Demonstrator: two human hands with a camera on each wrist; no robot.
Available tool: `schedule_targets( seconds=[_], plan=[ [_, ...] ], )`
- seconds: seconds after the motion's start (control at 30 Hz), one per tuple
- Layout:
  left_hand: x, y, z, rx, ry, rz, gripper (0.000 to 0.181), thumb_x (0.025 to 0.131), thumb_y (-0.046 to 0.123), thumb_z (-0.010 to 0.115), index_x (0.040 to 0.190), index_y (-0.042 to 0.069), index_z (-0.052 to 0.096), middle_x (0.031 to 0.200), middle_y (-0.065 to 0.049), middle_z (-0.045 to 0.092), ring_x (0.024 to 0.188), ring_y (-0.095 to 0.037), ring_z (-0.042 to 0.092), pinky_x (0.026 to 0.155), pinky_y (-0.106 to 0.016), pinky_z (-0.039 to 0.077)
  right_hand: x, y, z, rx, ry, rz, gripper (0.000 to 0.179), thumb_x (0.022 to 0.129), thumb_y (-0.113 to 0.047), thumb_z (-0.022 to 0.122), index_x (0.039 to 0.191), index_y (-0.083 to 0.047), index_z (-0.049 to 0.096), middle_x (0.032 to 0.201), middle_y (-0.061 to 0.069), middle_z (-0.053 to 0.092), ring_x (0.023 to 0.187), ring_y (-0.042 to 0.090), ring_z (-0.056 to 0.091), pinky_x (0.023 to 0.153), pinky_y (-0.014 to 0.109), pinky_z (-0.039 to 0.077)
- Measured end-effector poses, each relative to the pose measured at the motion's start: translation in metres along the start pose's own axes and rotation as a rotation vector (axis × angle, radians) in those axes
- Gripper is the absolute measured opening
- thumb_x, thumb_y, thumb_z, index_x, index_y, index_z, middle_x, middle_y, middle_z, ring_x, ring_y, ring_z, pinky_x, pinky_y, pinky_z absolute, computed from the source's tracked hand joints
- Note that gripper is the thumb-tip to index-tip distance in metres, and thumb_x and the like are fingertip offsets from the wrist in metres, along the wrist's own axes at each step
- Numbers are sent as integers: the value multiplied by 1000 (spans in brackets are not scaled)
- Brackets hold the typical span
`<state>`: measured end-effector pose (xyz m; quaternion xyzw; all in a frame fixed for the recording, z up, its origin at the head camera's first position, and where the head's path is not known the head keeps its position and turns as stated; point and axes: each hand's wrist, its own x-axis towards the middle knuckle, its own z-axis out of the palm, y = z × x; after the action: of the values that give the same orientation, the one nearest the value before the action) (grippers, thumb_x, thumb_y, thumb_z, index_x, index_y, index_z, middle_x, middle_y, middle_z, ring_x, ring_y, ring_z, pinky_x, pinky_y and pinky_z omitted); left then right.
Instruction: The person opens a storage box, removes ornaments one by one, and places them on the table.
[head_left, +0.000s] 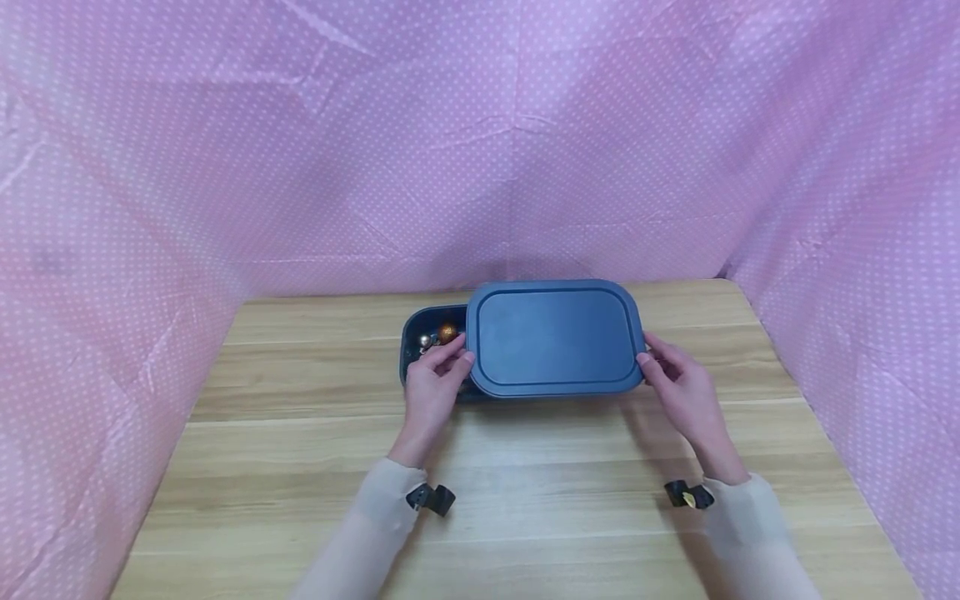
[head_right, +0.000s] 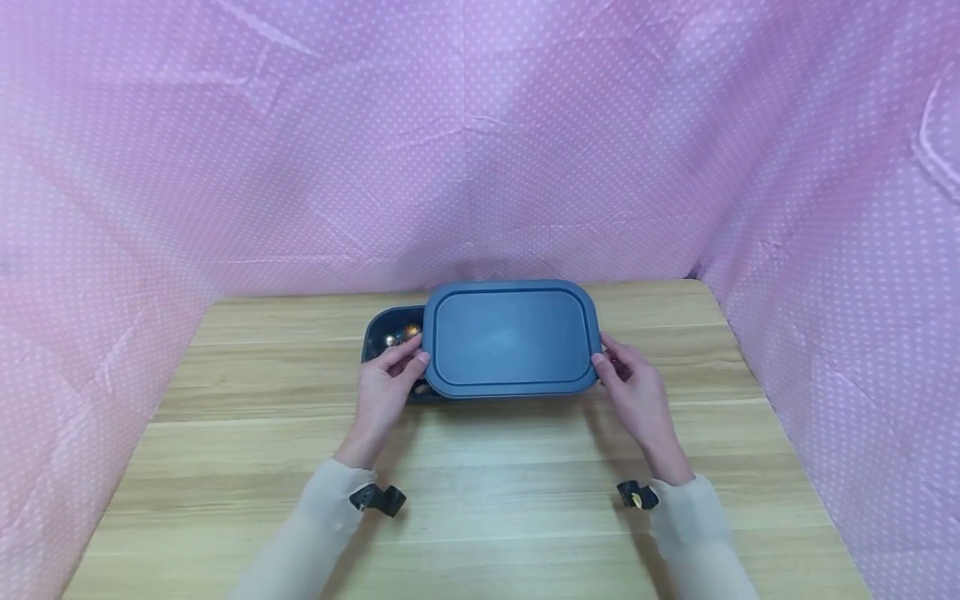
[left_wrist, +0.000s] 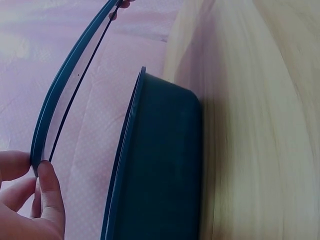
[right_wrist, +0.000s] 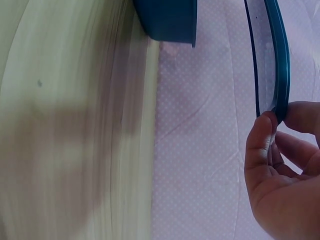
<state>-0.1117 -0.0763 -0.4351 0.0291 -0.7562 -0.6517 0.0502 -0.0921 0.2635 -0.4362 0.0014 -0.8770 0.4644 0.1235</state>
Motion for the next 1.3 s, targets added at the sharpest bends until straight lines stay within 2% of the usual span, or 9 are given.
schedule_targets(
  seconds=[0.13, 0.27, 0.5, 0.67, 0.9, 1.0, 1.2, 1.3],
  plan=[
    [-1, 0, 8, 10, 1, -2, 31, 97, 7, 73, 128, 3, 73, 108, -11, 71, 91, -17, 66, 76, -15, 56, -1, 7, -6, 14, 8, 9, 39, 104, -12, 63, 139, 6, 61, 107, 22, 70, 77, -6, 58, 68, 8, 50],
    [-2, -3, 16, -8, 10, 9, 31, 95, 3, 74, 126, -1, 73, 106, -15, 72, 89, -17, 67, 76, -15, 56, -2, 14, -10, 20, 17, 16, 39, 103, -10, 64, 138, 6, 62, 111, 24, 70, 79, -9, 58, 70, 6, 50],
    [-4, -7, 28, -21, -20, 3, 32, 95, 3, 73, 126, -2, 72, 105, -15, 71, 90, -17, 68, 75, -15, 56, -3, 22, -18, 21, 13, 36, 39, 104, -13, 62, 139, 5, 62, 124, 28, 67, 85, -13, 58, 73, 5, 50],
    [-5, -7, 38, -59, -23, 27, 32, 93, 1, 74, 125, -4, 72, 104, -17, 71, 89, -19, 70, 75, -15, 56, -6, 27, -23, 17, 17, 35, 39, 105, -15, 61, 139, 6, 62, 123, 28, 68, 86, -13, 59, 73, 6, 51],
    [-7, -7, 49, -54, -15, 4, 32, 94, 3, 75, 125, -3, 72, 105, -16, 70, 94, -27, 70, 73, -13, 55, -9, 34, -29, 24, 31, 80, 41, 106, -17, 60, 140, 4, 61, 122, 29, 68, 87, -14, 60, 74, 7, 52],
    [-7, -7, 55, -65, -14, 5, 33, 94, 2, 74, 126, -5, 71, 107, -18, 70, 96, -32, 70, 73, -13, 54, -9, 37, -31, 19, 43, 101, 41, 106, -18, 61, 140, 3, 61, 118, 22, 70, 86, -13, 61, 74, 7, 53],
    [-7, -7, 66, -61, -31, -5, 34, 93, 4, 75, 127, -1, 72, 107, -15, 71, 97, -28, 71, 79, -19, 58, -8, 49, -38, 31, 72, 135, 41, 105, -18, 61, 141, 2, 62, 109, -14, 68, 86, -12, 62, 74, 7, 53],
    [-8, -7, 72, -60, -55, 0, 34, 93, 4, 75, 127, 0, 73, 106, -14, 71, 97, -27, 72, 83, -24, 59, -8, 57, -41, 47, 87, 139, 40, 105, -15, 61, 140, 5, 61, 103, -24, 64, 85, -12, 62, 74, 8, 54]
  ],
)
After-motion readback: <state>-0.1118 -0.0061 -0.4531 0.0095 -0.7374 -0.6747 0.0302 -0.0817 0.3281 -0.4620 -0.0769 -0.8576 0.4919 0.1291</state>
